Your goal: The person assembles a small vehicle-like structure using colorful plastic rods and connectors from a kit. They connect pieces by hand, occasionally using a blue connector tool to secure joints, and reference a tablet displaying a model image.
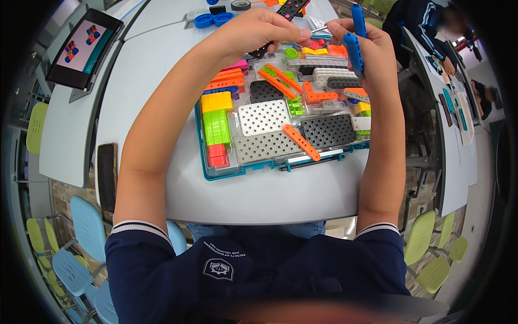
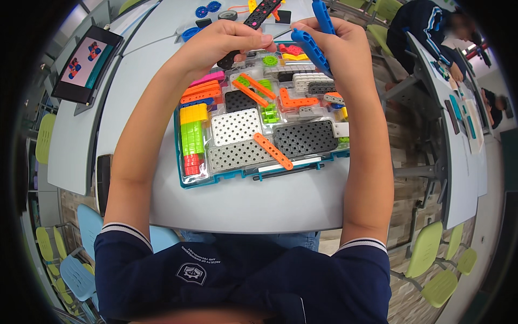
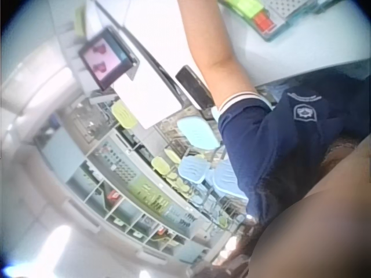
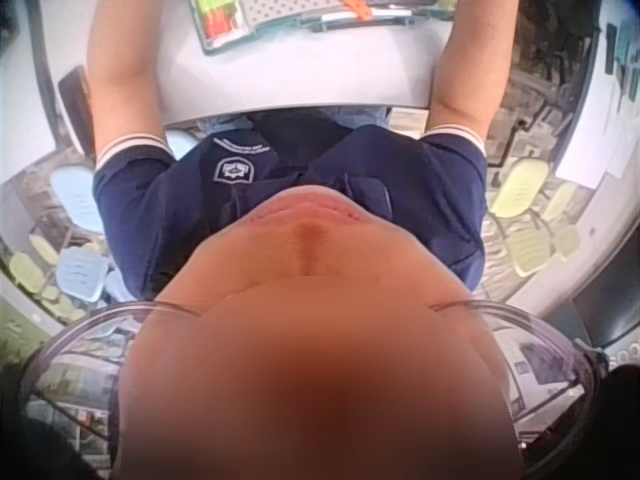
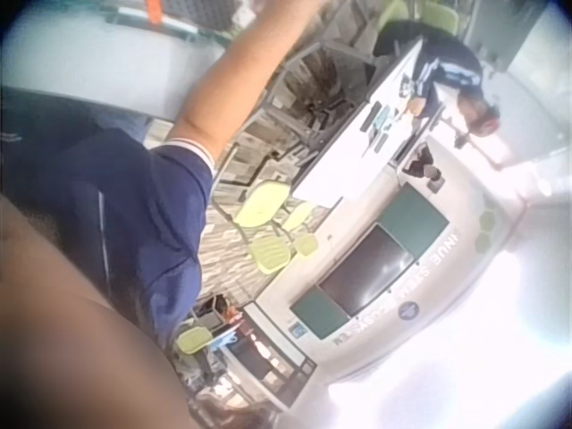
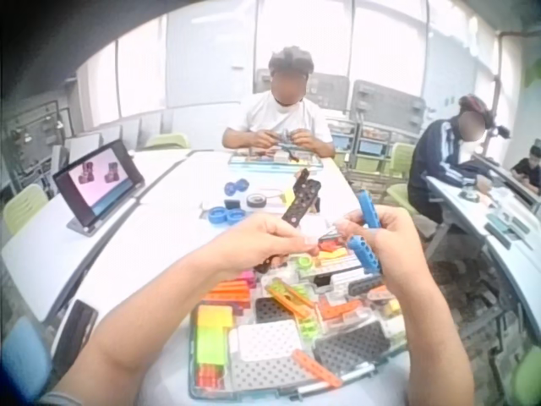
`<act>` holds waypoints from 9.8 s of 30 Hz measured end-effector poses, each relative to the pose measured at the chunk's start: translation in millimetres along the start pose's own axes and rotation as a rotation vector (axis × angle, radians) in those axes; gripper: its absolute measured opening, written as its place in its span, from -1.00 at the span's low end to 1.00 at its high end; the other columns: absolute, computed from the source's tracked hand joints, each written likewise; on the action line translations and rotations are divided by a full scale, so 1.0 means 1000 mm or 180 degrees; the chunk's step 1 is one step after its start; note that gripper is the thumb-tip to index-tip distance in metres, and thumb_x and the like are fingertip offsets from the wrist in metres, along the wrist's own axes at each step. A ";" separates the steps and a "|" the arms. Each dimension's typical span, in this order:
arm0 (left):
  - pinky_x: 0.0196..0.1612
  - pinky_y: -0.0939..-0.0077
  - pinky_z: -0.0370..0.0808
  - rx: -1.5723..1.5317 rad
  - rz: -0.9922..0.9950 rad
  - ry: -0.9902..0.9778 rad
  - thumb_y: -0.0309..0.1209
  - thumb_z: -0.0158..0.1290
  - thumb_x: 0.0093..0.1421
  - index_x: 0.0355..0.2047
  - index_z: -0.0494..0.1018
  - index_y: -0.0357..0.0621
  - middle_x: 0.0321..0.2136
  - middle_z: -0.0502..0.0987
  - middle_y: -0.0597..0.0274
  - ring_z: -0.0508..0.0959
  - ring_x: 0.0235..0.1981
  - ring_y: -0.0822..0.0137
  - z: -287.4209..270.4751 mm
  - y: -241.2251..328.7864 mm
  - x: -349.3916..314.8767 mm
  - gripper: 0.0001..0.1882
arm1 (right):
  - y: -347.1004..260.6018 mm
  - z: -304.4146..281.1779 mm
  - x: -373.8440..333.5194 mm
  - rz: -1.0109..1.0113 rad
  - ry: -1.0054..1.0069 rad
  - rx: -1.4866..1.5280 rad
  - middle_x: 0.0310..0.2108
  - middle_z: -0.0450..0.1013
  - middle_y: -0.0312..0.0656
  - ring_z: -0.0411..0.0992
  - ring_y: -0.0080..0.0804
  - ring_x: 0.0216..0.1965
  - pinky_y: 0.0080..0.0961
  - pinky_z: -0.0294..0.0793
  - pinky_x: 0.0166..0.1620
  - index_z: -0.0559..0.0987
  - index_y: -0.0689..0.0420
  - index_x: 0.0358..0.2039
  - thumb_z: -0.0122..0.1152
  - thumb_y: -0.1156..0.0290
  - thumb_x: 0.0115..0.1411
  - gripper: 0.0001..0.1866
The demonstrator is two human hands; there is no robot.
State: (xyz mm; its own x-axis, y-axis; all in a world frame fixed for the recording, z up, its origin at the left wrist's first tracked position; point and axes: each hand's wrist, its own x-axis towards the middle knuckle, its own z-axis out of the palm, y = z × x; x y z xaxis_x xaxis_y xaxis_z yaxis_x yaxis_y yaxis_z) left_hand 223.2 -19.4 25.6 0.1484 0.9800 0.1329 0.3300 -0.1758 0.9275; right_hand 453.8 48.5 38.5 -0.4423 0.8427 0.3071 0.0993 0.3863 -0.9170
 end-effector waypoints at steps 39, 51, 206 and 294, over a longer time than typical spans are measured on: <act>-0.14 0.14 0.54 0.2163 0.0771 0.2680 -0.31 0.30 0.11 -0.34 0.71 -0.14 -0.39 0.66 -0.14 0.66 -0.26 -0.02 -0.122 -0.102 0.091 -0.81 | 0.049 0.041 0.143 0.0353 -0.0430 -0.0936 -0.50 0.56 -0.32 0.27 -0.69 -0.67 -0.68 0.20 -0.59 0.75 0.13 -0.15 0.33 0.20 0.25 -0.70; -0.29 0.31 0.56 0.1276 0.0316 0.1748 -0.33 0.30 0.12 -0.35 0.69 -0.32 -0.50 0.67 -0.04 0.68 -0.46 0.18 -0.123 -0.089 0.084 -0.75 | 0.069 0.099 0.236 0.1378 -0.0454 -0.0684 -0.51 0.58 -0.27 0.39 -0.63 -0.61 -0.66 0.27 -0.55 0.72 0.26 -0.37 0.37 0.34 0.23 -0.78; 0.12 0.42 0.51 -0.2857 0.0424 0.1117 -0.41 -0.04 0.47 0.37 0.19 -0.17 0.20 0.44 0.26 0.50 0.04 0.38 0.008 -0.059 -0.040 -0.50 | -0.003 0.038 0.017 -0.0189 -0.0718 0.2001 -0.21 0.52 -0.09 0.56 -0.33 -0.42 -0.44 0.63 -0.35 0.40 0.20 -0.16 0.29 0.68 0.10 -0.68; 0.05 0.36 0.56 -0.2932 0.0634 0.0870 -0.56 0.00 0.39 0.42 0.08 -0.18 0.22 0.38 0.18 0.51 0.04 0.32 0.007 -0.056 -0.045 -0.37 | -0.025 0.031 0.004 -0.1819 -0.0561 -0.2441 -0.28 0.56 0.00 0.55 -0.11 -0.24 -0.33 0.51 -0.16 0.67 0.30 -0.08 0.58 0.22 0.01 -0.47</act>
State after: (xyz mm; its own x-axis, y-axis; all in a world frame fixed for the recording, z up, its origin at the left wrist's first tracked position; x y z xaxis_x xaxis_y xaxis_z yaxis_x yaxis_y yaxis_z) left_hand 204.8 -54.1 -35.0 -0.1368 0.9487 0.2851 -0.5514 -0.3121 0.7737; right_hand 422.5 30.2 55.1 -0.7251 0.4079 0.5549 0.3543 0.9119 -0.2073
